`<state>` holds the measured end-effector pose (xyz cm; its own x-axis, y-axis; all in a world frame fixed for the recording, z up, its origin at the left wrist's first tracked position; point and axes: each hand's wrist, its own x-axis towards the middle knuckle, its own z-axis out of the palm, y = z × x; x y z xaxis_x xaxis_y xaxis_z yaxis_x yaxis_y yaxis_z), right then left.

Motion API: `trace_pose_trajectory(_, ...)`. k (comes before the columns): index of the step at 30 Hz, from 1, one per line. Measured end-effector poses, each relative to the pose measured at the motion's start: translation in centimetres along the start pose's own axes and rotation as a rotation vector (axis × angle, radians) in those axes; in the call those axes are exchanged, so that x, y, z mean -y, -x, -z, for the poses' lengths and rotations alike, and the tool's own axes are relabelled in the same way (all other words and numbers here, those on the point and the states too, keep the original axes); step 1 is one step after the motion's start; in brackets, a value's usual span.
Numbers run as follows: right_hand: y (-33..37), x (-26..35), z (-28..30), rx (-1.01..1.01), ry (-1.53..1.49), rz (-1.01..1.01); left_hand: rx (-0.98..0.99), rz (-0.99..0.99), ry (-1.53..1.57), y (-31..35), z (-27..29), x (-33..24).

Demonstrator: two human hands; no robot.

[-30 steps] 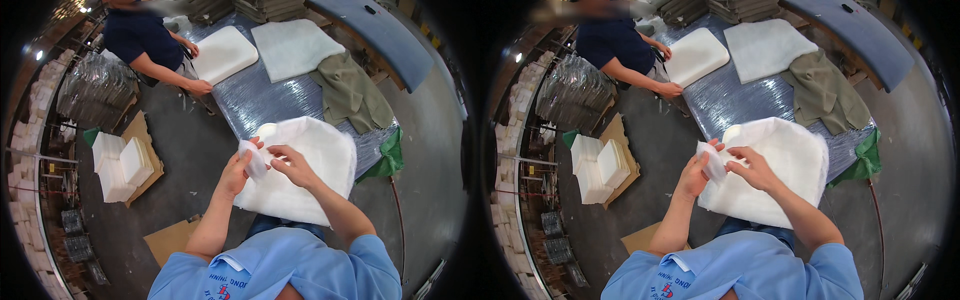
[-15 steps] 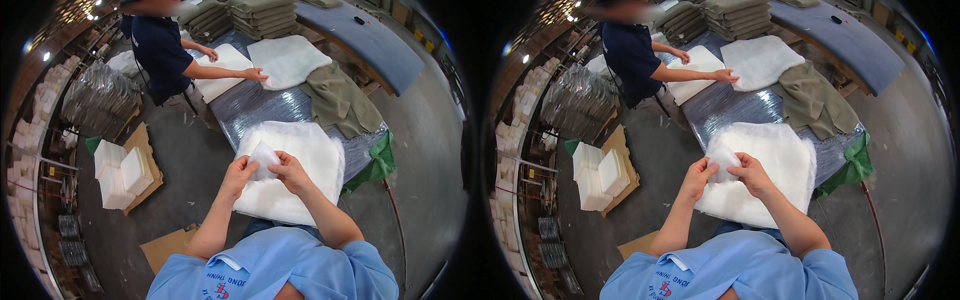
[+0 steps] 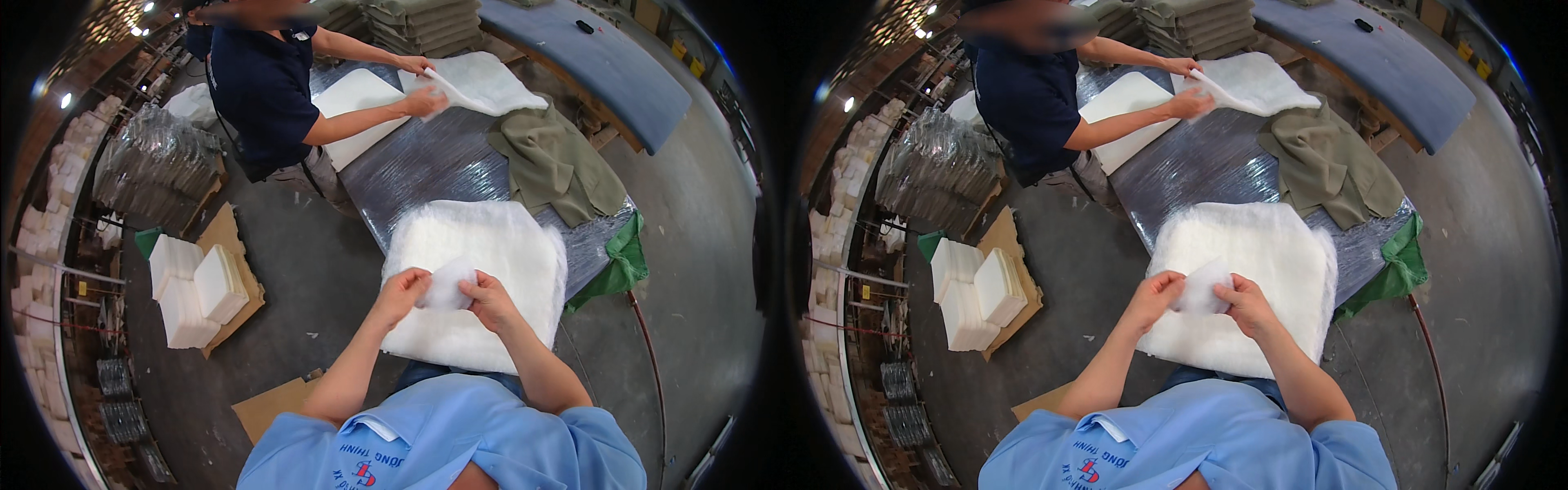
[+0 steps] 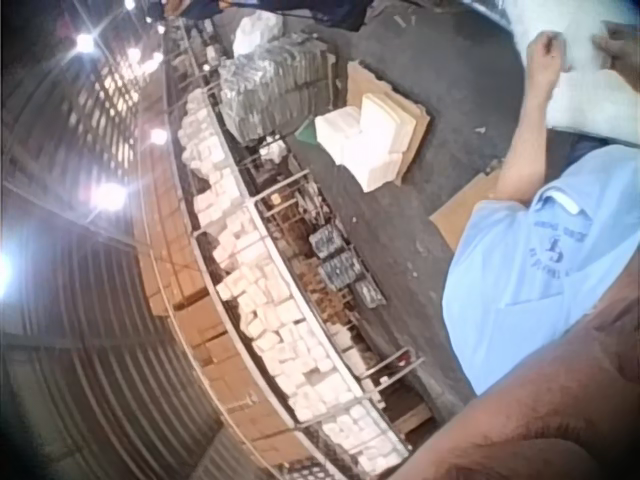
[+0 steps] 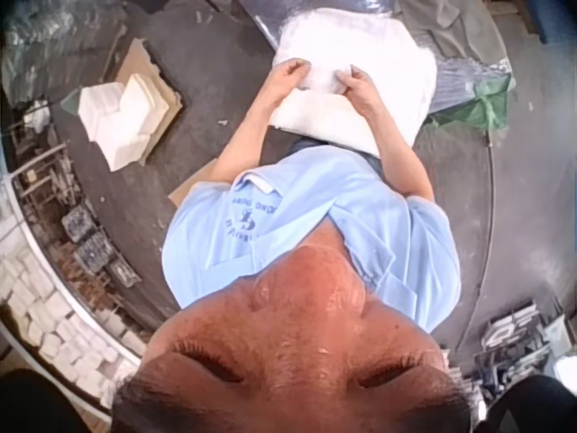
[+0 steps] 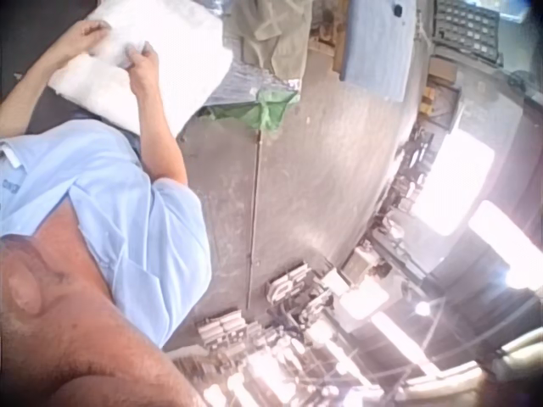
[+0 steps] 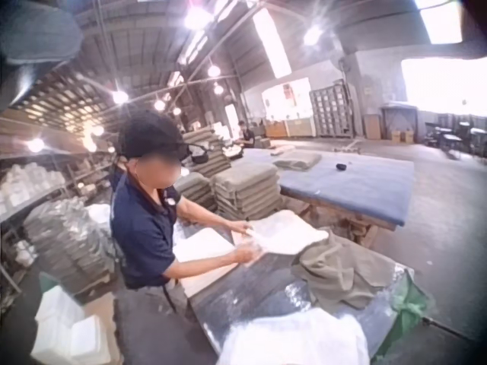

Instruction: The person picks up white foam pads and wraps each one in a thin white sheet on a work table. The person smooths the sheet around the pad and places the wrapped pad on the table. Other workers are visible in the background handling similar items.

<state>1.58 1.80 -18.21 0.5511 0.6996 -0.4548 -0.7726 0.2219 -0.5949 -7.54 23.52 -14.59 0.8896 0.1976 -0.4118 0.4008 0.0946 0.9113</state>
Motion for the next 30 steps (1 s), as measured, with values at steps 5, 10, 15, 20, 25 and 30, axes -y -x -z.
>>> trace_pose_trajectory(5, -0.4, 0.2, 2.1, -0.208, -0.008, 0.09, -0.427, 0.086, -0.295, -9.3, 7.8, 2.5)
trace_pose_trajectory(10, 1.8, 0.0, 4.5, -0.385, -0.019, 0.154, -0.424, 0.317, -0.206, -16.7, 9.4, 3.8)
trace_pose_trajectory(15, 4.2, -1.4, 6.0, -0.453, -0.054, 0.167, -0.073, 0.251, -0.007, -21.2, 9.5, 4.2)
trace_pose_trajectory(20, 3.2, -0.5, 5.7, -0.433, -0.06, 0.201, -0.188, -0.008, -0.557, -21.2, 8.9, 3.9)
trace_pose_trajectory(25, 0.7, 5.7, 2.9, -0.322, -0.073, 0.379, 0.003, -0.679, -1.022, -14.5, 3.7, 4.7)
trace_pose_trajectory(30, -5.5, 10.6, -1.5, -0.127, 0.24, 0.492, 0.189, -0.615, -1.171, -6.6, -1.6, 7.3)
